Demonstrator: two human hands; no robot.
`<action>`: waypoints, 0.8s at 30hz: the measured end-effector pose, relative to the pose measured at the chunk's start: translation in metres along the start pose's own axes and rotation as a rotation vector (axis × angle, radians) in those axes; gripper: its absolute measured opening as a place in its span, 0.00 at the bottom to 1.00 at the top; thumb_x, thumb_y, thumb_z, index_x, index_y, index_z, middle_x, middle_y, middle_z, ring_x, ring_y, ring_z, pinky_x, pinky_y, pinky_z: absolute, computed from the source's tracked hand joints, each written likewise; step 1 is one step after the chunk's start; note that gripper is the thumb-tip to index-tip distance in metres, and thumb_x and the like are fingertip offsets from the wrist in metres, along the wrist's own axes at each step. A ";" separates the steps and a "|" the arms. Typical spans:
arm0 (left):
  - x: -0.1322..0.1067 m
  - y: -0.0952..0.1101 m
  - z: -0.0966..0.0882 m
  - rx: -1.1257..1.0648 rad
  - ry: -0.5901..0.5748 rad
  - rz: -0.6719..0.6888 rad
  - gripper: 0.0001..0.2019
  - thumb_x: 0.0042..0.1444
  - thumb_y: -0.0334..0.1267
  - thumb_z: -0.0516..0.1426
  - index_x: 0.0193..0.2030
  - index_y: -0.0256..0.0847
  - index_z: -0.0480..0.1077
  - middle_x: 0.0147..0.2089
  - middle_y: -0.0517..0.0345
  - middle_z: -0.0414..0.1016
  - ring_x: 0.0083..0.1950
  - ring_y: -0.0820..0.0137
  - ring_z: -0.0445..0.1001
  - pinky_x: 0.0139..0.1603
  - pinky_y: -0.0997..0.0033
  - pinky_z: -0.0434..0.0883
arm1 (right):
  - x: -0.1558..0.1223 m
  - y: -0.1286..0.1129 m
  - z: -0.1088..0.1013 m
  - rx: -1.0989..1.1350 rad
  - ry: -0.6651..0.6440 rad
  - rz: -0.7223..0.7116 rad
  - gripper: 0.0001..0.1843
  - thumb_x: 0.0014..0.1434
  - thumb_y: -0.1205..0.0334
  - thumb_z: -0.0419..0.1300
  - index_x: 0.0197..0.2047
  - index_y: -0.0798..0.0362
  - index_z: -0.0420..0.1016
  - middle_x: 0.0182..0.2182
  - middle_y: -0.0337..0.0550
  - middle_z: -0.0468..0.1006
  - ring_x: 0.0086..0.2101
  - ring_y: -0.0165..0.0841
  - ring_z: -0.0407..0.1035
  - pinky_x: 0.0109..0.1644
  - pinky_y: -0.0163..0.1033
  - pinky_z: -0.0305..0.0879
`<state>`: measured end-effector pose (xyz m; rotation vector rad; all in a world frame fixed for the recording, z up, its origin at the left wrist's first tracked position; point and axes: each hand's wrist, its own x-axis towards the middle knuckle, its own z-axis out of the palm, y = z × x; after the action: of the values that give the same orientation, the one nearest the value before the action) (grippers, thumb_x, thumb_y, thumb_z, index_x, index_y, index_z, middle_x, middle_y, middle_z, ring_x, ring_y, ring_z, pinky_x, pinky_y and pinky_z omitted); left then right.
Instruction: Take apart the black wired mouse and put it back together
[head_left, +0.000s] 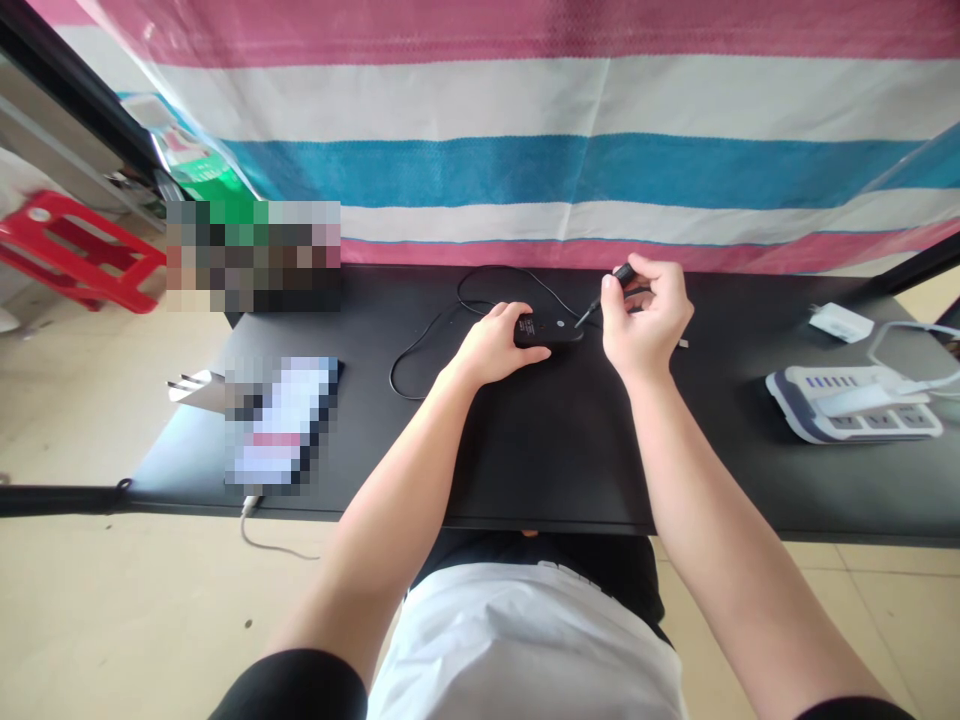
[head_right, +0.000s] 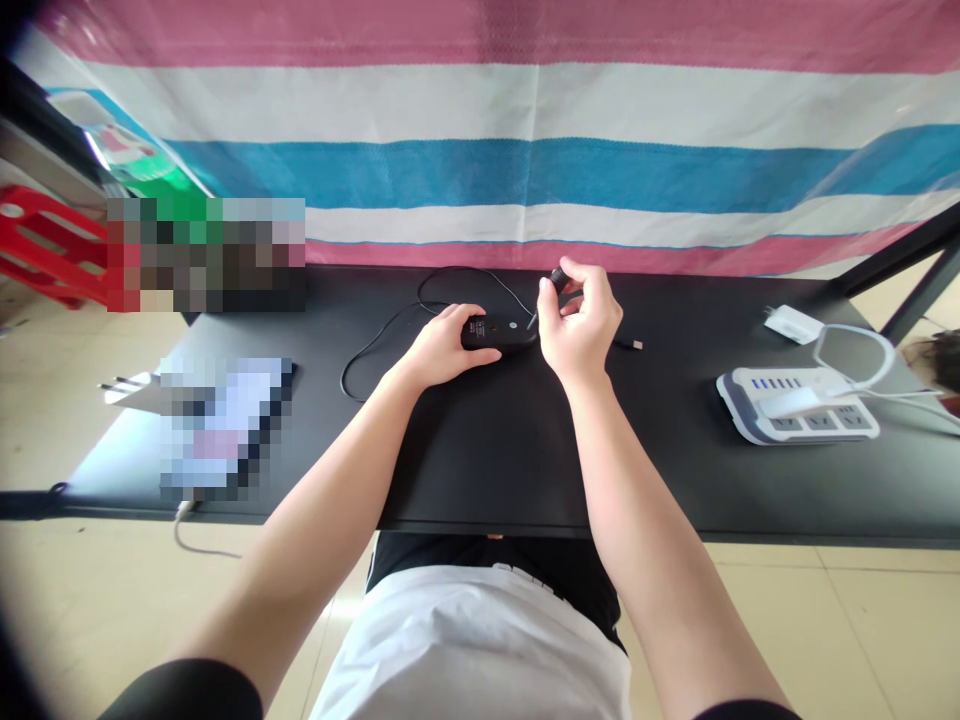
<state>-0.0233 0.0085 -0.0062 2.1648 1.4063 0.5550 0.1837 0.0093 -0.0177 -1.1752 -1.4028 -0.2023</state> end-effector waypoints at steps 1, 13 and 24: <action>0.000 0.000 0.000 -0.001 0.000 0.002 0.31 0.51 0.51 0.64 0.60 0.42 0.66 0.58 0.49 0.71 0.60 0.56 0.72 0.60 0.57 0.70 | 0.000 0.000 0.000 0.013 -0.009 -0.003 0.19 0.64 0.47 0.56 0.50 0.52 0.71 0.39 0.49 0.78 0.35 0.36 0.76 0.33 0.42 0.74; 0.001 -0.002 0.001 -0.001 0.005 0.008 0.31 0.51 0.52 0.64 0.59 0.43 0.65 0.58 0.50 0.71 0.59 0.56 0.72 0.59 0.57 0.70 | 0.000 -0.001 0.001 -0.012 -0.008 -0.005 0.18 0.63 0.47 0.57 0.48 0.51 0.70 0.38 0.47 0.78 0.32 0.33 0.74 0.30 0.40 0.71; 0.000 -0.001 0.000 -0.002 0.003 0.003 0.31 0.51 0.52 0.64 0.59 0.43 0.66 0.57 0.50 0.72 0.60 0.55 0.72 0.60 0.57 0.70 | 0.002 -0.005 0.000 0.000 -0.003 -0.007 0.21 0.66 0.43 0.52 0.47 0.51 0.72 0.37 0.49 0.78 0.33 0.36 0.75 0.33 0.43 0.73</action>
<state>-0.0243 0.0090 -0.0070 2.1659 1.4034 0.5605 0.1809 0.0076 -0.0139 -1.1708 -1.4097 -0.2054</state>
